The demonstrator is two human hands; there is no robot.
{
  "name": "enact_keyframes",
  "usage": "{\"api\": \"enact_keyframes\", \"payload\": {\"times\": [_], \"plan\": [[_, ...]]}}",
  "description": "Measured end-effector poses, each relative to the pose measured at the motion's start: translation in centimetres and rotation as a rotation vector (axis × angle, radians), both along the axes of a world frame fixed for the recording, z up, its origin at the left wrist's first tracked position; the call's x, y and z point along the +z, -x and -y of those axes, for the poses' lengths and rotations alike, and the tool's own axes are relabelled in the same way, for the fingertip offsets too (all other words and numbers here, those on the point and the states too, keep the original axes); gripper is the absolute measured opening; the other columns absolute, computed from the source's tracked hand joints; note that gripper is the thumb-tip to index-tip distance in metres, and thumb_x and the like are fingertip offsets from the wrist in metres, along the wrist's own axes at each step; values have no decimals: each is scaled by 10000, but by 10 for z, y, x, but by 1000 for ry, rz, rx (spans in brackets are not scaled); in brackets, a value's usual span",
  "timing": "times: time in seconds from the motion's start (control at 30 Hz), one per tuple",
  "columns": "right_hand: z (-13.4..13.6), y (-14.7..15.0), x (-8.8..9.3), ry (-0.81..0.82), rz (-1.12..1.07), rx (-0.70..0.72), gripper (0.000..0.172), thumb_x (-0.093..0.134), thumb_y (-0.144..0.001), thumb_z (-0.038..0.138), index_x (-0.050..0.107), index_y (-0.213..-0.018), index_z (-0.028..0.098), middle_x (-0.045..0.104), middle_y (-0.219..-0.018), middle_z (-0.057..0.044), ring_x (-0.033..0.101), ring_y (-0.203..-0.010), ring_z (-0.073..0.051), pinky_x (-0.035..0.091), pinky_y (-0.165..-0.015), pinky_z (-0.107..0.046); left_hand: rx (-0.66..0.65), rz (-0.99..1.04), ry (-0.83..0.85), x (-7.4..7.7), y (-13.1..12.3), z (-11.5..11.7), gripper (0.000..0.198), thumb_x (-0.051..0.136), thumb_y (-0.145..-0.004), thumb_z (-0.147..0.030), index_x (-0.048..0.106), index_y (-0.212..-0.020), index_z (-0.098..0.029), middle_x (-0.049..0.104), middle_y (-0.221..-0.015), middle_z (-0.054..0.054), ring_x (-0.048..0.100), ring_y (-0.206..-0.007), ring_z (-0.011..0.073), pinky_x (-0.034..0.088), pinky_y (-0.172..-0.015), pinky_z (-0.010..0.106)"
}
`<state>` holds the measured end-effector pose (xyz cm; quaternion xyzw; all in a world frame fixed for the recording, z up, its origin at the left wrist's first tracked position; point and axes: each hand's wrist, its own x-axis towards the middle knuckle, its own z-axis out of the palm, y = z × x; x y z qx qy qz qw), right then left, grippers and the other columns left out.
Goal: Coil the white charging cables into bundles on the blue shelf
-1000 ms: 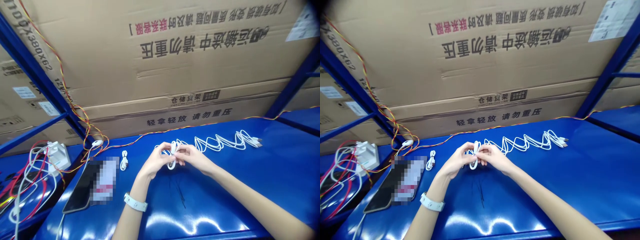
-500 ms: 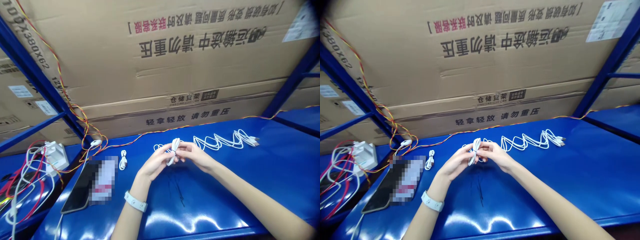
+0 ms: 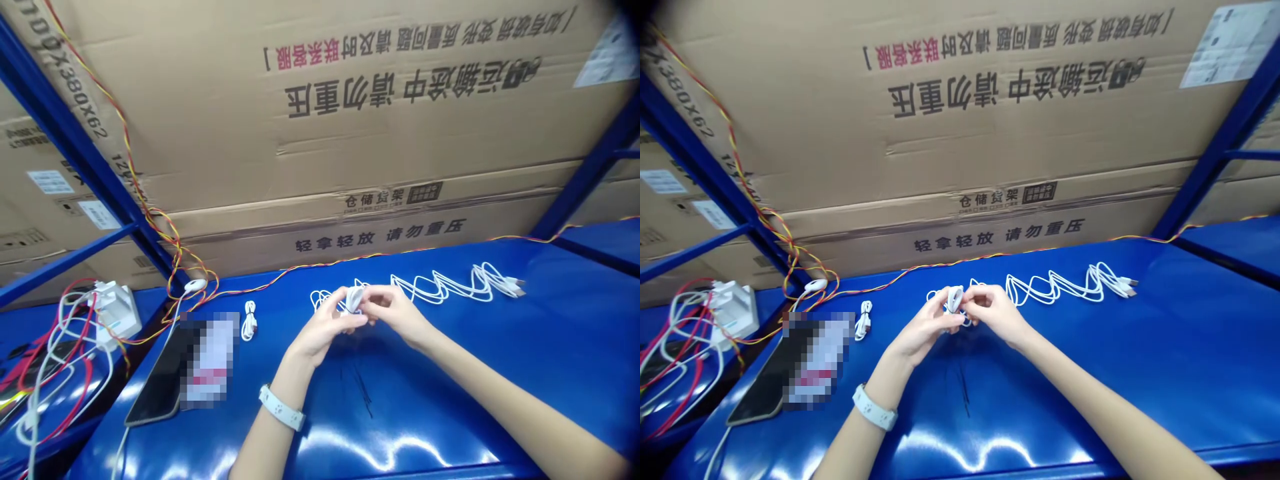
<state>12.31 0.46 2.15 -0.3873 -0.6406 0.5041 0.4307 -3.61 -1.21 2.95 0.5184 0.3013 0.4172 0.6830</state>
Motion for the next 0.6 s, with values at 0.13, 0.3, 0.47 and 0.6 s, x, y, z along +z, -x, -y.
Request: {"api": "enact_keyframes", "payload": {"times": [0.13, 0.3, 0.47, 0.6], "plan": [[-3, -2, -3, -101, 67, -162, 162, 617, -713, 312, 586, -649, 166, 552, -599, 3, 466, -508, -108, 387, -504, -250, 46, 5, 13, -3, -7, 1, 330, 729, -619, -278, 575, -898, -195, 524, -814, -8, 447, -647, 82, 292, -537, 208], [-13, -16, -6, -186, 98, -390, 143, 583, -729, 281, 556, -648, 166, 497, -561, 14, 435, -500, -103, 337, -475, -236, 217, 123, 31, -10, -6, -6, 271, 712, -665, -292, 542, -834, -167, 452, -674, -52, 282, -455, 10, 233, -466, 195], [-11, -18, -4, -250, 160, -467, 154, 560, -760, 296, 550, -668, 173, 481, -543, 13, 433, -502, -112, 326, -476, -245, 375, 157, 47, -14, 2, -15, 319, 711, -683, -368, 550, -860, -157, 444, -594, -69, 221, -388, -5, 179, -408, 185], [1, -9, -1, -428, 349, -534, 160, 541, -786, 286, 591, -680, 177, 552, -583, -12, 460, -547, -129, 364, -550, -270, 256, 38, 87, -8, -2, -9, 398, 654, -724, -455, 617, -914, -108, 600, -746, 30, 221, -382, -16, 182, -393, 192]]}}
